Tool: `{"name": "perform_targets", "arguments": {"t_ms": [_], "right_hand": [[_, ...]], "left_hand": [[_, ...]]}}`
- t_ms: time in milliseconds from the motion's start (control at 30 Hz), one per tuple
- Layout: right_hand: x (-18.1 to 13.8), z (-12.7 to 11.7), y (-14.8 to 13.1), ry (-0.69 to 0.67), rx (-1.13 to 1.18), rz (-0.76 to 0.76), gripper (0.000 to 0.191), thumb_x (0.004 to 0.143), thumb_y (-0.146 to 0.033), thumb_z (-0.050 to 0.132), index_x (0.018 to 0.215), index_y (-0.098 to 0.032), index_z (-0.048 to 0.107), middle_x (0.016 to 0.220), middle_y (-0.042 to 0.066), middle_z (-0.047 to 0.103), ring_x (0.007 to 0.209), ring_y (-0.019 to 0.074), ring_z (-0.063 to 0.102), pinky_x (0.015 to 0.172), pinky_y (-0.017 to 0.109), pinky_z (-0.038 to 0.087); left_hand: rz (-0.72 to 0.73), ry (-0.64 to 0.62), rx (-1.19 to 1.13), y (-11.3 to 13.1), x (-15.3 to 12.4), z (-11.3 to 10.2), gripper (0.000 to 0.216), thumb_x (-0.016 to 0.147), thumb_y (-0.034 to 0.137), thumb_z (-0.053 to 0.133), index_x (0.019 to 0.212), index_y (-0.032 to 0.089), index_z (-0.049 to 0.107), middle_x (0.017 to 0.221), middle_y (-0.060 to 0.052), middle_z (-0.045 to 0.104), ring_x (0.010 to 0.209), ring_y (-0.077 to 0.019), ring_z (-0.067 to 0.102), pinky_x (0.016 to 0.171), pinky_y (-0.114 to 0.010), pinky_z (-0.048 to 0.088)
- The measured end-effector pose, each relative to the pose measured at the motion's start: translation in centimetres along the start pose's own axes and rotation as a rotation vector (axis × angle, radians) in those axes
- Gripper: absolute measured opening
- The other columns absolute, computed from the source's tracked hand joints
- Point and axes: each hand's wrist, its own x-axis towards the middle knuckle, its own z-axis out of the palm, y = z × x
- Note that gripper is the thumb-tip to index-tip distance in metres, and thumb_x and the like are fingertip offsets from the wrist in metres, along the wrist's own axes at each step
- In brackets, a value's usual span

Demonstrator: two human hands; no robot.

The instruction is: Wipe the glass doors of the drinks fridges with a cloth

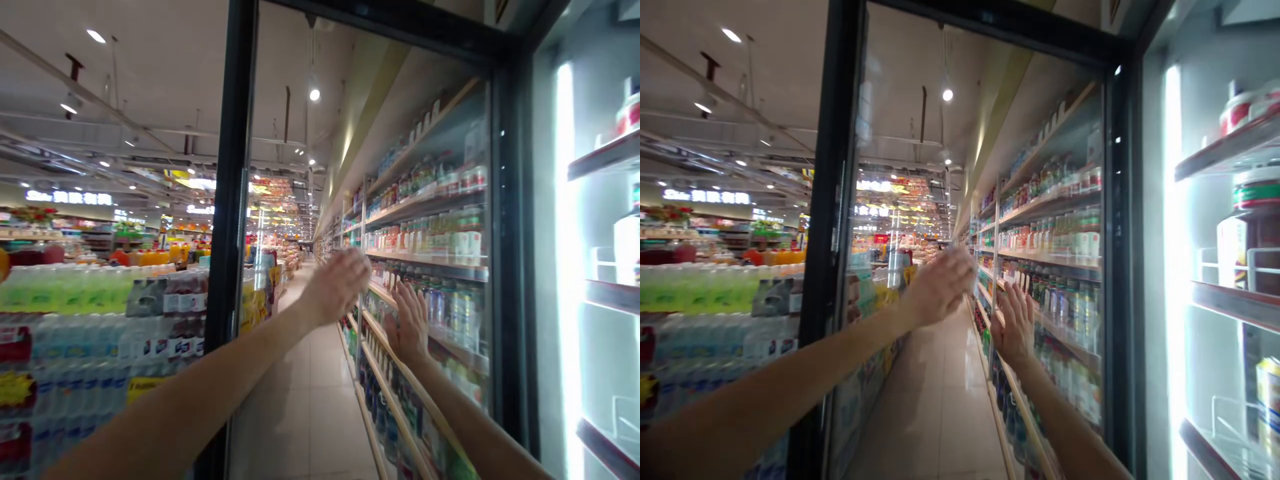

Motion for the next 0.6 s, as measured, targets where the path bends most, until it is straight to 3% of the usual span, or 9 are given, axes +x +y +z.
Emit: {"name": "perform_targets", "arguments": {"t_ms": [67,100,233,267,367,400,433,533,600], "right_hand": [[-0.1,0.0,0.1,0.004,0.011,0.008,0.06,0.084,-0.02,0.045,0.141,-0.021,0.025,0.138,0.012,0.044,0.132,0.0247,0.034,0.107,0.049,0.028],[-0.1,0.0,0.1,0.011,0.014,0.01,0.06,0.084,-0.02,0.045,0.141,-0.021,0.025,0.137,0.013,0.045,0.132,0.0246,0.035,0.107,0.049,0.028],[0.0,-0.1,0.1,0.029,0.016,0.015,0.056,0.085,-0.02,0.043,0.139,-0.021,0.028,0.135,0.012,0.047,0.131,0.0244,0.037,0.106,0.047,0.03],[0.1,-0.2,0.0,0.031,0.014,0.017,0.055,0.085,-0.02,0.042,0.139,-0.022,0.029,0.135,0.012,0.047,0.131,0.0243,0.037,0.106,0.047,0.03],[0.1,-0.2,0.0,0.017,0.008,0.016,0.054,0.085,-0.02,0.042,0.138,-0.022,0.031,0.136,0.011,0.046,0.131,0.0241,0.036,0.106,0.047,0.029],[0.1,-0.2,0.0,0.011,0.007,0.013,0.054,0.085,-0.02,0.042,0.137,-0.021,0.031,0.136,0.012,0.046,0.132,0.0241,0.036,0.107,0.047,0.028],[0.0,-0.1,0.1,0.005,0.007,0.012,0.053,0.085,-0.019,0.043,0.137,-0.021,0.032,0.136,0.012,0.046,0.132,0.0242,0.035,0.107,0.048,0.028],[-0.1,-0.1,0.1,0.008,0.012,0.016,0.053,0.084,-0.019,0.043,0.136,-0.021,0.033,0.135,0.012,0.047,0.132,0.0243,0.035,0.106,0.048,0.028],[-0.1,0.0,0.2,0.009,0.014,0.012,0.052,0.084,-0.019,0.043,0.136,-0.022,0.033,0.136,0.011,0.046,0.132,0.0243,0.035,0.106,0.048,0.028]], "left_hand": [[0.315,-0.083,-0.059,0.1,0.1,0.0,0.041,0.089,0.032,0.039,0.127,0.02,0.046,0.139,-0.005,0.045,0.135,-0.0198,0.03,0.113,-0.037,0.02],[0.312,-0.088,-0.059,0.0,0.3,-0.1,0.041,0.089,0.032,0.038,0.128,0.021,0.046,0.139,-0.005,0.045,0.134,-0.0202,0.03,0.113,-0.037,0.02],[-0.278,0.055,0.048,-0.8,1.2,-0.4,0.047,0.088,0.031,0.04,0.132,0.012,0.04,0.142,-0.014,0.038,0.136,-0.0303,0.023,0.111,-0.05,0.02],[-0.248,0.054,0.038,-0.7,1.2,-0.4,0.047,0.088,0.031,0.04,0.131,0.012,0.041,0.142,-0.014,0.038,0.137,-0.0295,0.023,0.111,-0.049,0.02],[0.204,-0.06,-0.059,-0.1,1.0,-0.1,0.042,0.088,0.033,0.04,0.128,0.019,0.045,0.139,-0.006,0.044,0.135,-0.0216,0.028,0.114,-0.04,0.019],[0.266,-0.083,-0.069,-0.2,0.9,-0.1,0.041,0.088,0.033,0.04,0.127,0.021,0.045,0.139,-0.004,0.045,0.135,-0.0205,0.029,0.114,-0.039,0.019],[0.211,-0.074,-0.054,-0.5,0.9,-0.2,0.042,0.088,0.033,0.04,0.128,0.021,0.045,0.139,-0.004,0.044,0.135,-0.0213,0.029,0.114,-0.04,0.019],[-0.302,0.055,0.058,-1.7,0.9,-0.8,0.048,0.088,0.032,0.041,0.132,0.015,0.039,0.142,-0.011,0.038,0.137,-0.0284,0.022,0.112,-0.048,0.02],[-0.315,0.067,0.053,-1.8,0.7,-0.9,0.047,0.087,0.031,0.042,0.131,0.014,0.04,0.143,-0.012,0.037,0.138,-0.0282,0.019,0.112,-0.048,0.019]]}}
